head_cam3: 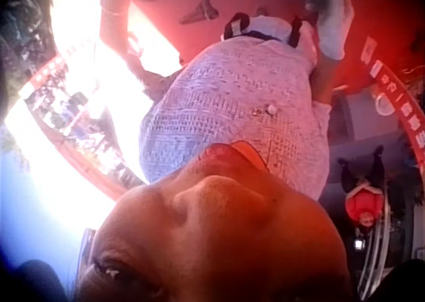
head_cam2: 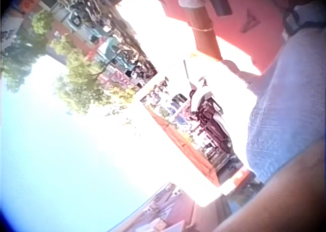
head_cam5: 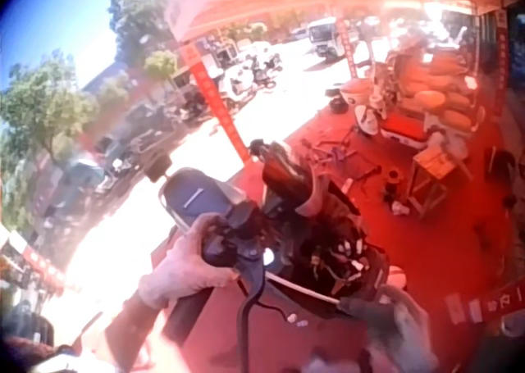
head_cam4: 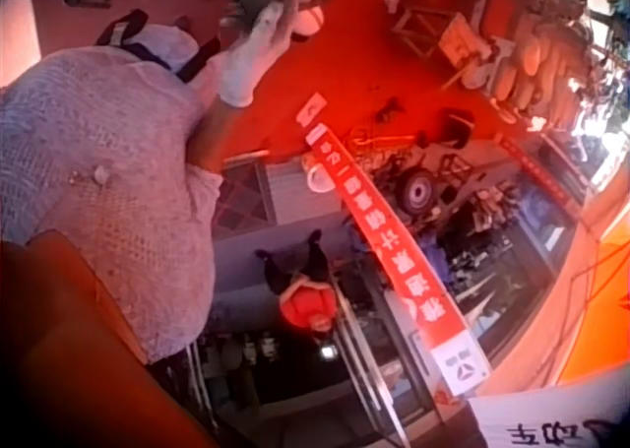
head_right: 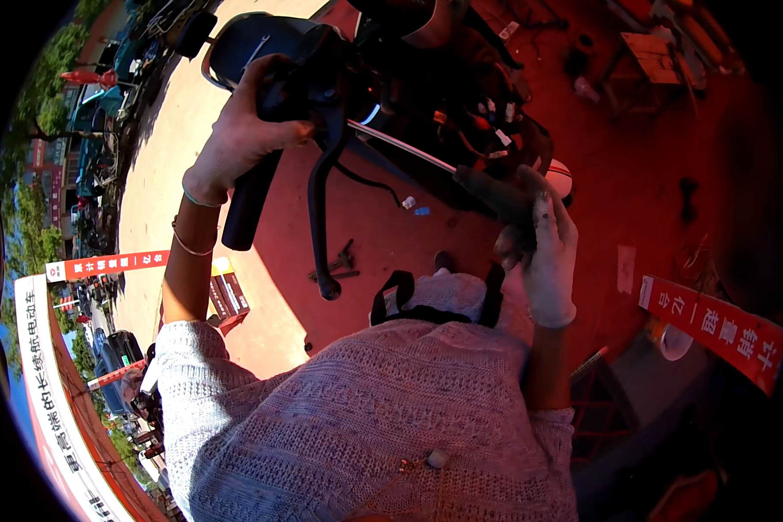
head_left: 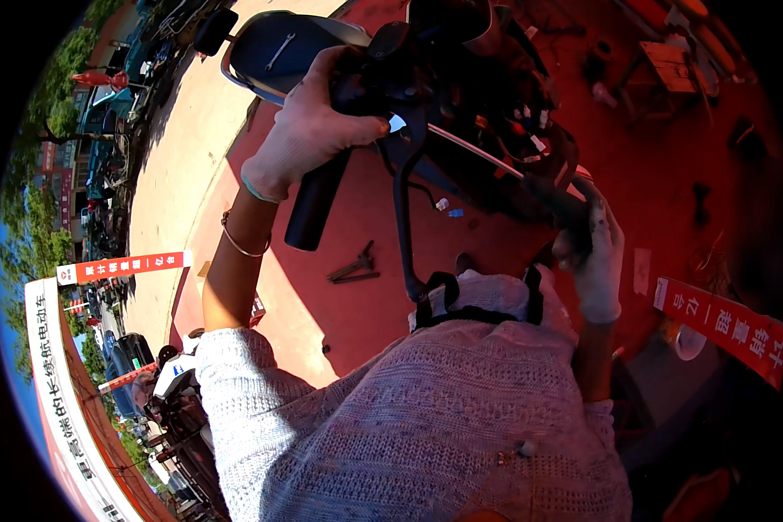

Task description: The person uses a screwdriver to tighten screws on the handlebar assembly of a scooter. They manipulate the handlebar grip and brake lever while working on the vehicle's controls.

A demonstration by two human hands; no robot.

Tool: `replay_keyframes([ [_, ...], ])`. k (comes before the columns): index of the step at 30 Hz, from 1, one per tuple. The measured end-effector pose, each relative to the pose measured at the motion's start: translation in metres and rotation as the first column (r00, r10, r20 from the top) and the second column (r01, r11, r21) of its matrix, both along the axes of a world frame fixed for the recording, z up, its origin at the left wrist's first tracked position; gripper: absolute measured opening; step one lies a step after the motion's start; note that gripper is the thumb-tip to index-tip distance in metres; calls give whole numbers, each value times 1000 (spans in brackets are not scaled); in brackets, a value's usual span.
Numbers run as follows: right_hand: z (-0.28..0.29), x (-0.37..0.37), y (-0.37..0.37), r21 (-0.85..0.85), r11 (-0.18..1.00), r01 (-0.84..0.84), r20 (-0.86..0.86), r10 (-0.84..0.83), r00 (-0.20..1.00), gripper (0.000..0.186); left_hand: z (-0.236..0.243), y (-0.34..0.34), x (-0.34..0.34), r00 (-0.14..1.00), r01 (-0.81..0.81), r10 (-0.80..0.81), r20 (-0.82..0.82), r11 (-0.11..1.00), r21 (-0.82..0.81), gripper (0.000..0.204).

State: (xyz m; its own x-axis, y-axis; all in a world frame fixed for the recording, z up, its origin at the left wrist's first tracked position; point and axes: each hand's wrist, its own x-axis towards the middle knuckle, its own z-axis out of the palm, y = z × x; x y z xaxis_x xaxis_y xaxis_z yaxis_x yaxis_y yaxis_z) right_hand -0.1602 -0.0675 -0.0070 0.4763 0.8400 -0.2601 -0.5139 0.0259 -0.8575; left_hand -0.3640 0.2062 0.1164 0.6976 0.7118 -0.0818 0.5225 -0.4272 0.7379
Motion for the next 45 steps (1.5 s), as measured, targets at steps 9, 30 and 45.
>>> replay_keyframes([
  [9,-9,8,-1,198,977,-78,-24,85,996,49,1,-4,2,999,-37,40,34,996,-84,83],
  [30,10,-8,12,30,991,128,-14,-127,992,47,2,-3,3,999,36,-36,13,999,-17,79],
  [45,4,-3,6,118,991,64,141,-81,987,46,7,-8,6,999,2,3,33,988,-154,80],
])
